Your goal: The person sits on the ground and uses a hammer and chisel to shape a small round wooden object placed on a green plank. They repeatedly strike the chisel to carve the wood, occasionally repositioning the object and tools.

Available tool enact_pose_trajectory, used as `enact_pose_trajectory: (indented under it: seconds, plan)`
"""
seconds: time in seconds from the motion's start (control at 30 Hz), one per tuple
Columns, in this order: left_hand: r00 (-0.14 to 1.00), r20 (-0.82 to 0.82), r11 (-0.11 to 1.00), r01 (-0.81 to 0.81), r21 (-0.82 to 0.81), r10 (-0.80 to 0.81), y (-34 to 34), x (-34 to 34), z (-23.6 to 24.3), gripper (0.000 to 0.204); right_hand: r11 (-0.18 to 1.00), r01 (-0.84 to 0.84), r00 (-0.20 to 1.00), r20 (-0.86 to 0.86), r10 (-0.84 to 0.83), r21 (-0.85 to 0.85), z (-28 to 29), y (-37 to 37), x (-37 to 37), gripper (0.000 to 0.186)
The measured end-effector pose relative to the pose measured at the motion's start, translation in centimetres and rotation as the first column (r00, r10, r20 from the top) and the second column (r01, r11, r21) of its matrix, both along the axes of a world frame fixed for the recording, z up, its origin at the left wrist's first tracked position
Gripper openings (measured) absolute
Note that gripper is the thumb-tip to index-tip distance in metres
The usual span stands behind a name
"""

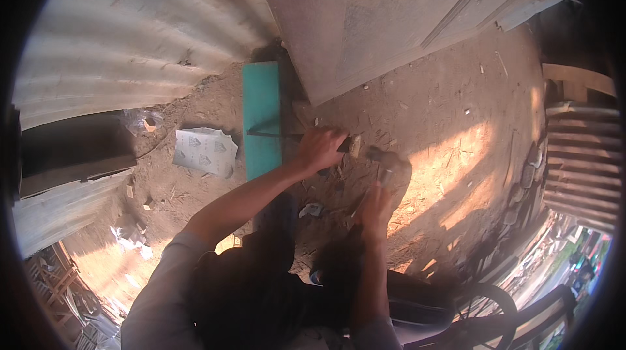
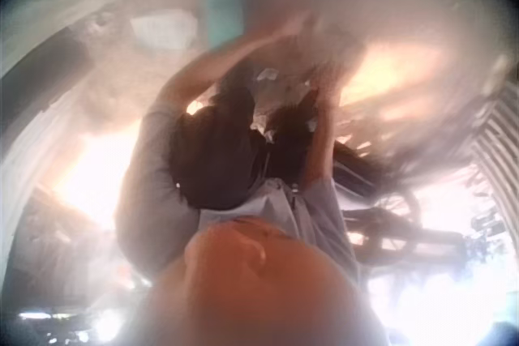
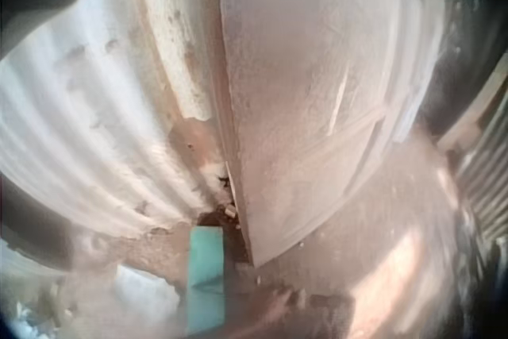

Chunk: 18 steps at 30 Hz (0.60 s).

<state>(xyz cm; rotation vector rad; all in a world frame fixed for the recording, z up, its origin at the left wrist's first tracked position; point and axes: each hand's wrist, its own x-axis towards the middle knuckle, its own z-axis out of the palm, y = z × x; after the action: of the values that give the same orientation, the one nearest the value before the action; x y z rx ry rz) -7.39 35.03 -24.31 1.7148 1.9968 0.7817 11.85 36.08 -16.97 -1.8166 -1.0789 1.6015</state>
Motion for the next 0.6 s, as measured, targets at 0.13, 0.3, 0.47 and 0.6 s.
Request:
enact_pose_trajectory:
  seconds: [0.13, 0.3, 0.47, 0.6]
  plan:
    - [1.0, -0.003, 1.0, -0.022, -0.002, 0.022, -0.3, -0.3, -0.1, 0.032, 0.999, -0.044, 0.998, 0.043, 0.045, -0.029, -0.8, 0.0, 1.5, 0.034]
    - [0.998, -0.049, 0.998, -0.046, -0.031, 0.045, 0.1, -1.0, -0.6, 0.033, 0.935, -0.352, 0.929, 0.103, 0.354, -0.044, 0.0, -0.1, -0.4, 0.036]
    - [0.994, -0.064, 0.993, -0.091, -0.074, 0.086, -1.1, -3.0, 0.0, 0.033, 0.885, -0.465, 0.881, 0.102, 0.461, 0.021, -1.5, -2.5, -0.5, 0.033]
    - [0.995, 0.016, 0.995, -0.097, 0.019, 0.096, -1.0, -3.9, 2.1, 0.033, 0.986, -0.166, 0.986, -0.021, 0.166, -0.027, 1.6, -1.5, -2.1, 0.036]
